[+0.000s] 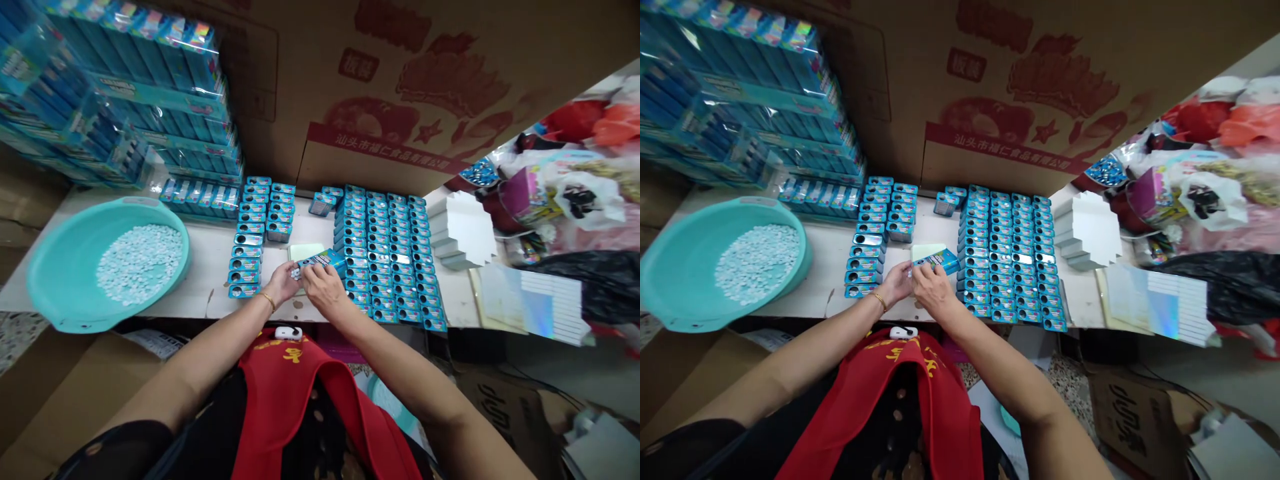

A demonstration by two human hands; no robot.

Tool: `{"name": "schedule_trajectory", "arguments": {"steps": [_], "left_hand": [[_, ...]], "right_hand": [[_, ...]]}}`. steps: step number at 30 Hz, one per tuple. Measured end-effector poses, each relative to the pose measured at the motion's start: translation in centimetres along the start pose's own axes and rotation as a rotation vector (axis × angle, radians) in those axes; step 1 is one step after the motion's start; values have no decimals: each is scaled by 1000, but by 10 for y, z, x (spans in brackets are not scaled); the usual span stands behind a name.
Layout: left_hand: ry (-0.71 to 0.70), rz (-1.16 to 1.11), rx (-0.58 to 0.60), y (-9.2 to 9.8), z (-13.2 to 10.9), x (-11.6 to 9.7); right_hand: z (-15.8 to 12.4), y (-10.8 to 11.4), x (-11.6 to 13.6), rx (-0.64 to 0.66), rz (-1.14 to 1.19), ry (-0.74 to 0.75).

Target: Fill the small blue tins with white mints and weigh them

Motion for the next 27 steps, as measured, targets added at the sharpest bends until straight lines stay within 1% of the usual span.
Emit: {"name": "schedule_trajectory", "arguments": {"steps": [2,7,14,19,24,27], "left_hand": [[-1,7,-13,1,2,1],[-2,22,-29,2,6,0],[25,38,-55,-2,6,2],[28,8,-61,-5,10,5],[-3,-44,-55,-6,14,3],[-38,-69,-71,-1,10,-5]], "right_hand": [[-1,-1,-1,3,-7,0],[-6,2,-4,-54,-64,-28],[-4,-6,-2,-24,-26,12],[-4,-6,-4,-20,16,13],[-8,-8,-26,-9,60,-115],[-15,-17,-52,-69,213,-251]]}}
Point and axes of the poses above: each hand's wrist, its own z-axis towards the middle knuckle, its own y-axis out of the back of the hand, x = y × z, the point moved 7 cm from there along z, towards the middle knuckle, and after that the axes turned 7 degrees about x, right-handed, at the moved point
